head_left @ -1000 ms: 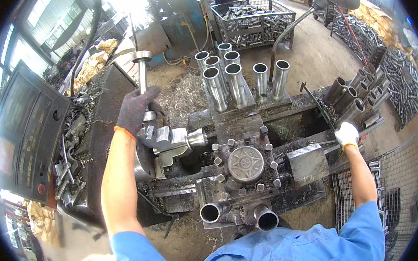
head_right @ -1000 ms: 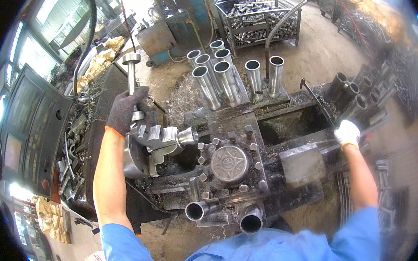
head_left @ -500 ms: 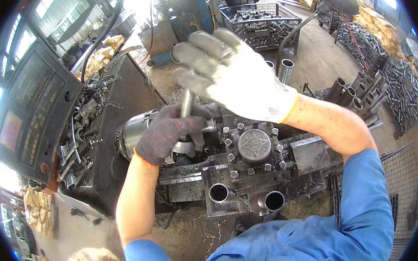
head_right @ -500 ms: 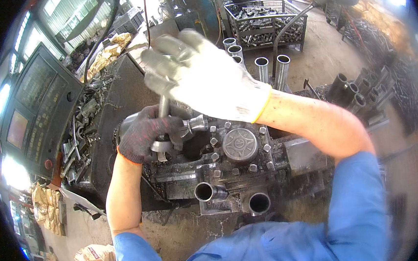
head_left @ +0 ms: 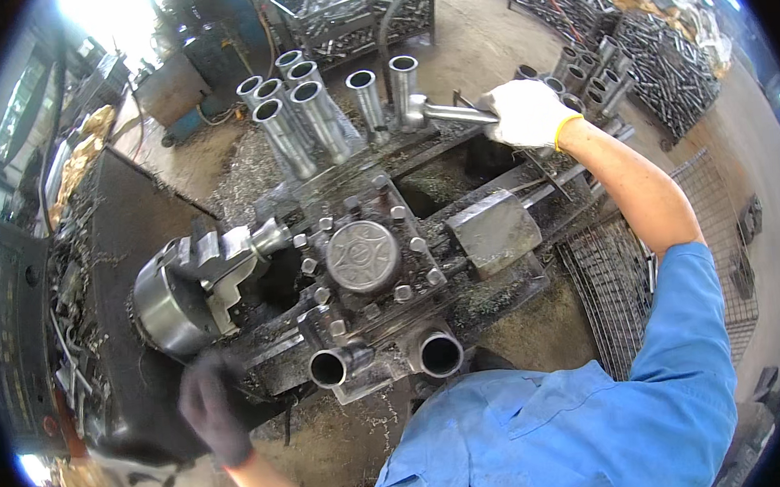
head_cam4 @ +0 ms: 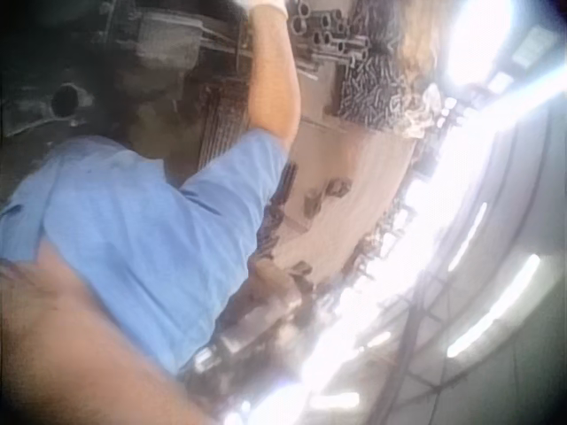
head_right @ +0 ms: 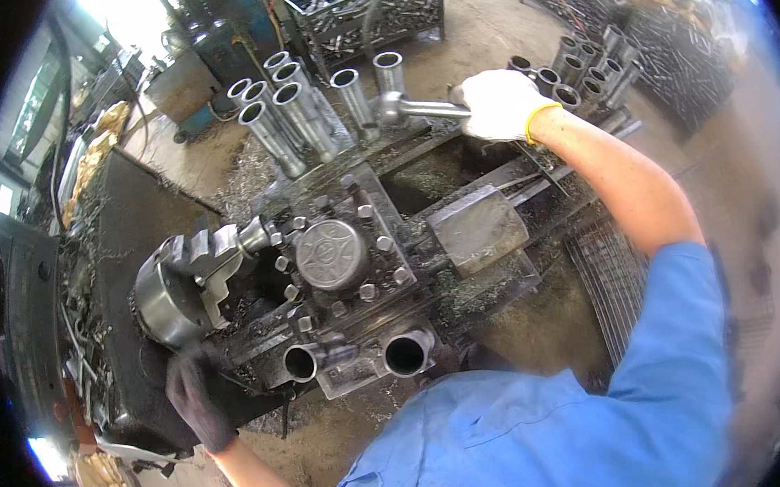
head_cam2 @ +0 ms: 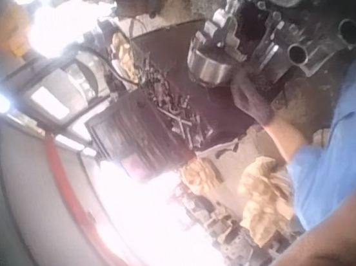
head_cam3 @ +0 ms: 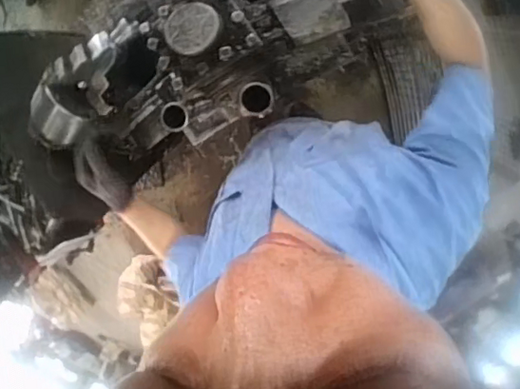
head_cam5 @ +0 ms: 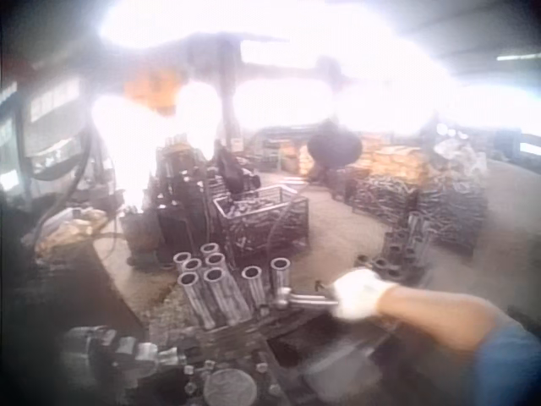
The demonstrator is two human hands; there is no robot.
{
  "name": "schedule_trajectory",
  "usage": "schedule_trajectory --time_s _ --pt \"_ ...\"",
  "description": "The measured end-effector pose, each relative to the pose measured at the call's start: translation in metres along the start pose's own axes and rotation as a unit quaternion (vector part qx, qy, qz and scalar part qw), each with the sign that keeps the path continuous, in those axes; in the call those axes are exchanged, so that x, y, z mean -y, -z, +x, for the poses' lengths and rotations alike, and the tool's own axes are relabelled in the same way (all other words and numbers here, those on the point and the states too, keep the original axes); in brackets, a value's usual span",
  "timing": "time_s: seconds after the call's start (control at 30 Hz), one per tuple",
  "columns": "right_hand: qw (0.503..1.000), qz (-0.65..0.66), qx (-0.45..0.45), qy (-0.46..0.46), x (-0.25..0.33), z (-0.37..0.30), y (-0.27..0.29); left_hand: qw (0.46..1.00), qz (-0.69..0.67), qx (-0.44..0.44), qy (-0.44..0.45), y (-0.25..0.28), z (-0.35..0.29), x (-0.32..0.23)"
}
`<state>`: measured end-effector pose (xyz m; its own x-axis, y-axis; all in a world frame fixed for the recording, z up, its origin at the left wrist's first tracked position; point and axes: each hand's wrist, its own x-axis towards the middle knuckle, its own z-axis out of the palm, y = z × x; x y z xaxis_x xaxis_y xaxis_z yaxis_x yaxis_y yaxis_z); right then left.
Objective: The person repeatedly loads hollow metal cylinders into a lathe chuck, secures them, and removes them after processing. They place the processed cylinders into a wire basket. The person also uses a long metal bar to adjust the chuck.
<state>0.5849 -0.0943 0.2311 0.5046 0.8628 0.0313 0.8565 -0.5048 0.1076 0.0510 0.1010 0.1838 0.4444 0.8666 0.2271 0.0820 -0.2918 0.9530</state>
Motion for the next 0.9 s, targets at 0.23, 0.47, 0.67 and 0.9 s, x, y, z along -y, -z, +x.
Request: schedule_trajectory --time_s 0.23,0.47,0.67,0.9 --pt "0.949 -0.286 0.122 0.057 -0.059 0.005 -0.120 0.768 -0.227 -0.544 0.251 0.088 -0.159 0.210" --pt "0.875 -0.402 0.188 0.191 -0.060 0.004 -0.155 0.863 0.098 -0.463 0.178 0.086 -0.169 0.178" --pt "0.918 -0.290 0.221 0.155 -0.002 0.035 -0.080 0.879 0.380 -0.270 -0.103 0.033 -0.001 0.084" --pt "0.927 0.152 0.038 0.342 0.213 0.133 -0.009 0.768 0.610 -0.156 -0.119 0.023 0.131 0.087"
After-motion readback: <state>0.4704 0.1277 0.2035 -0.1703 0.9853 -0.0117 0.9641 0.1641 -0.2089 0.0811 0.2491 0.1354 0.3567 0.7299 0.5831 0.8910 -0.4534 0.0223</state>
